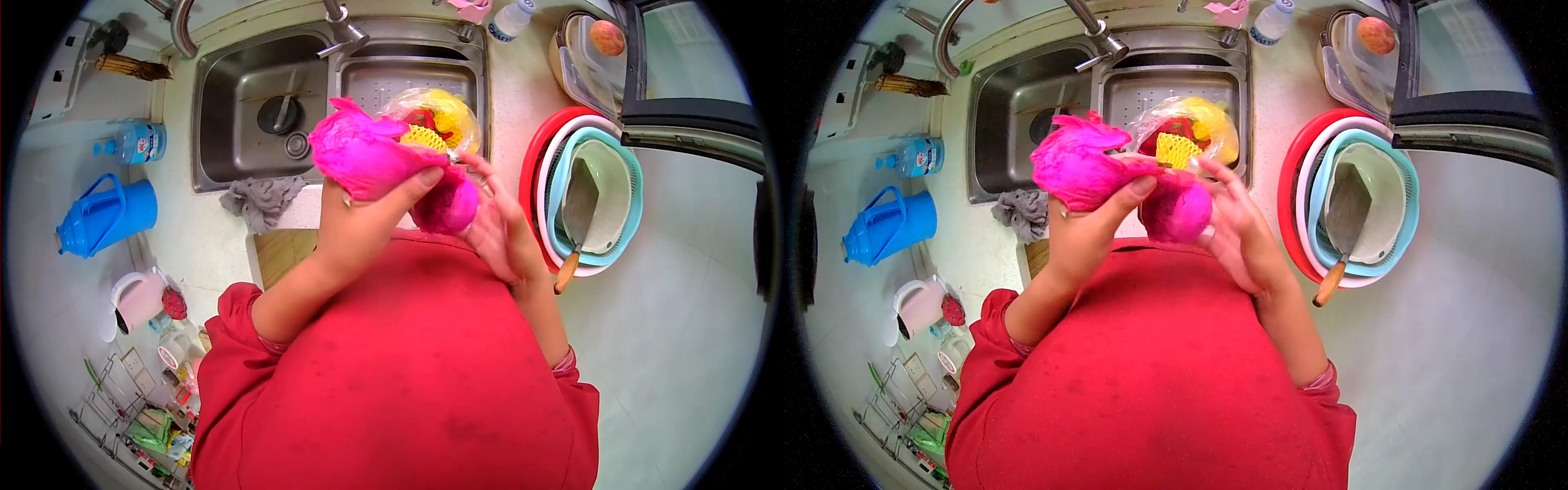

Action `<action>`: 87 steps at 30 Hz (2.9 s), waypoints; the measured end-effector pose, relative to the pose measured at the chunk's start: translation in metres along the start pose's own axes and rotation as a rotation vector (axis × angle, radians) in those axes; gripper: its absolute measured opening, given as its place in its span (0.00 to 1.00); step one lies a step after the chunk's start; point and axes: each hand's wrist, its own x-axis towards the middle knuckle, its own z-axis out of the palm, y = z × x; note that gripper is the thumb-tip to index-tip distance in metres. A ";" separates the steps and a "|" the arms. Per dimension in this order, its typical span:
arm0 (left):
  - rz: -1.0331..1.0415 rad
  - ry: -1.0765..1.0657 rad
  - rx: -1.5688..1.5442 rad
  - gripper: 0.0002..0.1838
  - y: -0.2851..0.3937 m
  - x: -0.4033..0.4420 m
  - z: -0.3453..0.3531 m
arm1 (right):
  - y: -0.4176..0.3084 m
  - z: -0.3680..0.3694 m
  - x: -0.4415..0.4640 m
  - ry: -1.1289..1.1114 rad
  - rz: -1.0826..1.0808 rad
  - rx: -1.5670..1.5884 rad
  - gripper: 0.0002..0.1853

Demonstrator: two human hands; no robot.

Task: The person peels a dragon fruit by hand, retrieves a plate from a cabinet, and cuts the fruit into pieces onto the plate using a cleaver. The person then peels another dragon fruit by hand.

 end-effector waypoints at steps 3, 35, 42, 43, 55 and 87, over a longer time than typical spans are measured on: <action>0.188 -0.007 0.088 0.09 -0.016 -0.002 0.002 | 0.002 -0.002 0.002 -0.052 0.314 0.307 0.40; -0.310 0.018 -0.919 0.15 -0.013 0.012 -0.011 | 0.011 0.024 -0.003 -0.092 -0.263 0.005 0.63; -0.247 0.100 -0.594 0.19 0.012 -0.006 -0.004 | 0.020 0.017 0.002 -0.114 -0.064 0.207 0.59; -0.226 0.146 -0.526 0.20 0.015 -0.007 -0.002 | 0.020 0.015 0.003 -0.088 -0.046 0.168 0.57; -0.394 0.076 -0.709 0.19 0.029 -0.001 -0.025 | 0.025 0.017 0.009 -0.034 -0.014 -0.006 0.43; -0.166 0.133 -0.413 0.14 0.047 0.060 -0.062 | 0.022 -0.022 -0.002 -0.339 0.042 -0.167 0.47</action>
